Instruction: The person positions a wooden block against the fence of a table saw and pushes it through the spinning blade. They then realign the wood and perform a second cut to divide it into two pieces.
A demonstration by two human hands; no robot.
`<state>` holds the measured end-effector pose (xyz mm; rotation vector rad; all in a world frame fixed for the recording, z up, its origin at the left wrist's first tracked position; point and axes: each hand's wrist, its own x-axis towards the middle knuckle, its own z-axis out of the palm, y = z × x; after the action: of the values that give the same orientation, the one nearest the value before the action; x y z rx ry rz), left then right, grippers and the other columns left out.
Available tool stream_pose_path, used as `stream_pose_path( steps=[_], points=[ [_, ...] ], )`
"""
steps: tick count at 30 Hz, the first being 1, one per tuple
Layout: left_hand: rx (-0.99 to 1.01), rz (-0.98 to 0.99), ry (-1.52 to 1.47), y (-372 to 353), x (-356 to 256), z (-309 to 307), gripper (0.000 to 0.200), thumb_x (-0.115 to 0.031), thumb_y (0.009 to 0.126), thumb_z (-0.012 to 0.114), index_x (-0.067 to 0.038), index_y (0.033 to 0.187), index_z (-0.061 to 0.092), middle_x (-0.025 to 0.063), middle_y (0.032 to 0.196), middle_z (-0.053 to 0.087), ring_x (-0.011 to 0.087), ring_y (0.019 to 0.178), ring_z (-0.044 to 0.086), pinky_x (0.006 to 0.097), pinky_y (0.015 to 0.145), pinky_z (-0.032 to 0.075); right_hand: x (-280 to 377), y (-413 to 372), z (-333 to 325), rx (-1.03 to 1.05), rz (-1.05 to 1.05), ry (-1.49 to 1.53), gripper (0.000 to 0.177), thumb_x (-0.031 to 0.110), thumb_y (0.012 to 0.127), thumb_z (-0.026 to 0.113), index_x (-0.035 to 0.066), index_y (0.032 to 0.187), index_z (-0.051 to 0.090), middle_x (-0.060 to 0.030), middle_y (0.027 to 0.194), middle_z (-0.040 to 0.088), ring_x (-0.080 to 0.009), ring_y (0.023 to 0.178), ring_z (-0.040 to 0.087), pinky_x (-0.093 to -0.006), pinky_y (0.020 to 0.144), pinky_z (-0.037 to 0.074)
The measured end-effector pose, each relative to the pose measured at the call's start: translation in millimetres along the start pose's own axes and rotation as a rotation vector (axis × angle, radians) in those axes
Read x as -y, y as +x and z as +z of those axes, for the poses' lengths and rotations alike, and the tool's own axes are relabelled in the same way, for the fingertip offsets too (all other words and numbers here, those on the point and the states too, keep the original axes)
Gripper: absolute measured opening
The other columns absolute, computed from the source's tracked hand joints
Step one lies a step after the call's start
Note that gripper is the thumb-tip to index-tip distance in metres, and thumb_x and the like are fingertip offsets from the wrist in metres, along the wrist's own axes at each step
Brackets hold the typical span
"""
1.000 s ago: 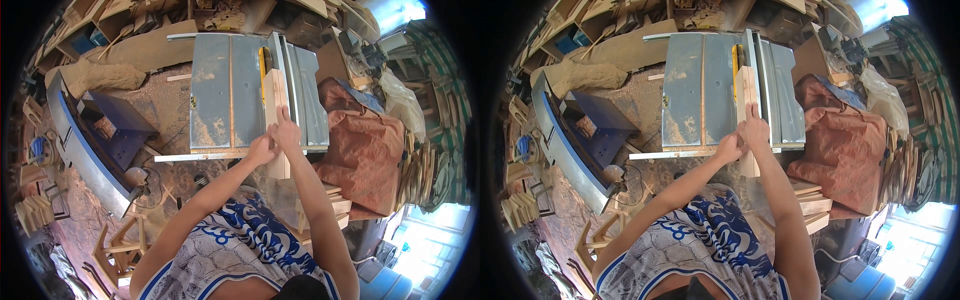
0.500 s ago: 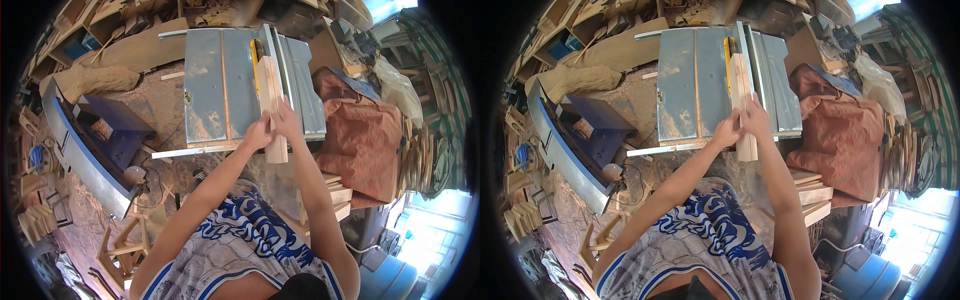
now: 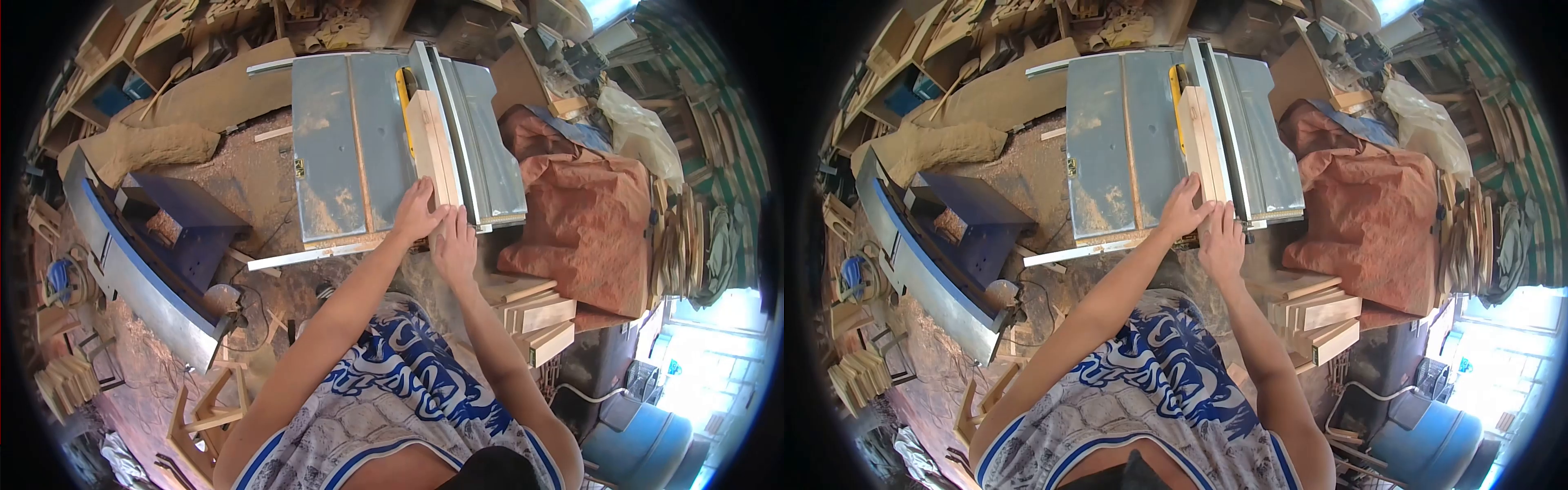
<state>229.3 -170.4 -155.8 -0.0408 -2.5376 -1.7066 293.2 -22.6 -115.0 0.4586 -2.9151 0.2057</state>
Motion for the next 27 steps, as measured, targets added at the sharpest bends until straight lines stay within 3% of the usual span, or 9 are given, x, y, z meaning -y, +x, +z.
stream_pose_path(
  steps=[2, 6, 15, 17, 23, 27],
  points=[
    [0.018, -0.022, 0.007, 5, 0, -2, 0.088, -0.038, 0.092, 0.075, 0.01, 0.157, 0.04, 0.0316, 0.16, 0.048, 0.0524, 0.152, 0.038, 0.0514, 0.125, 0.036, 4, 5, 0, 0.006, 0.013, -0.03, 0.074, 0.017, 0.092, 0.064, 0.001, 0.161, 0.042, -0.0245, 0.164, 0.043, -0.0405, 0.118, 0.057, -0.0515, 0.101, 0.048],
    [-0.02, 0.015, 0.026, 9, 5, -1, 0.087, -0.038, 0.092, 0.075, 0.011, 0.156, 0.041, 0.0313, 0.159, 0.048, 0.0548, 0.151, 0.038, 0.0523, 0.125, 0.036, 7, 12, -1, -0.002, 0.013, -0.043, 0.074, 0.014, 0.092, 0.065, 0.001, 0.161, 0.041, -0.0262, 0.163, 0.042, -0.0418, 0.119, 0.055, -0.0513, 0.102, 0.047],
    [-0.084, -0.014, 0.002, 22, 13, 5, 0.077, -0.038, 0.093, 0.072, 0.008, 0.151, 0.049, 0.0351, 0.155, 0.049, 0.0507, 0.145, 0.045, 0.051, 0.12, 0.041, -2, 34, 7, -0.016, -0.056, 0.027, 0.075, 0.01, 0.091, 0.065, 0.002, 0.162, 0.04, -0.0291, 0.163, 0.04, -0.045, 0.11, 0.057, -0.0518, 0.097, 0.052],
    [-0.083, -0.04, -0.03, 26, 11, 3, 0.072, -0.033, 0.095, 0.072, 0.002, 0.154, 0.049, 0.0301, 0.154, 0.054, 0.0491, 0.153, 0.038, 0.0517, 0.123, 0.038, -1, 40, 9, -0.013, -0.059, 0.017, 0.075, 0.01, 0.091, 0.065, 0.004, 0.162, 0.04, -0.0289, 0.163, 0.04, -0.0447, 0.109, 0.058, -0.0521, 0.096, 0.052],
    [-0.042, -0.137, -0.056, 41, 7, -6, 0.063, -0.035, 0.093, 0.074, -0.006, 0.147, 0.06, 0.0298, 0.152, 0.056, 0.0491, 0.15, 0.041, 0.0535, 0.121, 0.039, 7, 51, 7, 0.035, 0.009, -0.02, 0.075, 0.01, 0.092, 0.065, 0.009, 0.164, 0.041, -0.0271, 0.164, 0.039, -0.0429, 0.109, 0.059, -0.0528, 0.093, 0.054],
    [-0.022, -0.143, 0.019, 53, 13, -11, 0.059, -0.037, 0.091, 0.076, -0.005, 0.14, 0.066, 0.0297, 0.147, 0.061, 0.046, 0.147, 0.046, 0.0513, 0.119, 0.042, 13, 59, 6, 0.043, 0.042, -0.036, 0.074, 0.011, 0.093, 0.065, 0.009, 0.163, 0.041, -0.026, 0.164, 0.04, -0.0423, 0.11, 0.061, -0.053, 0.091, 0.055]
  ],
)
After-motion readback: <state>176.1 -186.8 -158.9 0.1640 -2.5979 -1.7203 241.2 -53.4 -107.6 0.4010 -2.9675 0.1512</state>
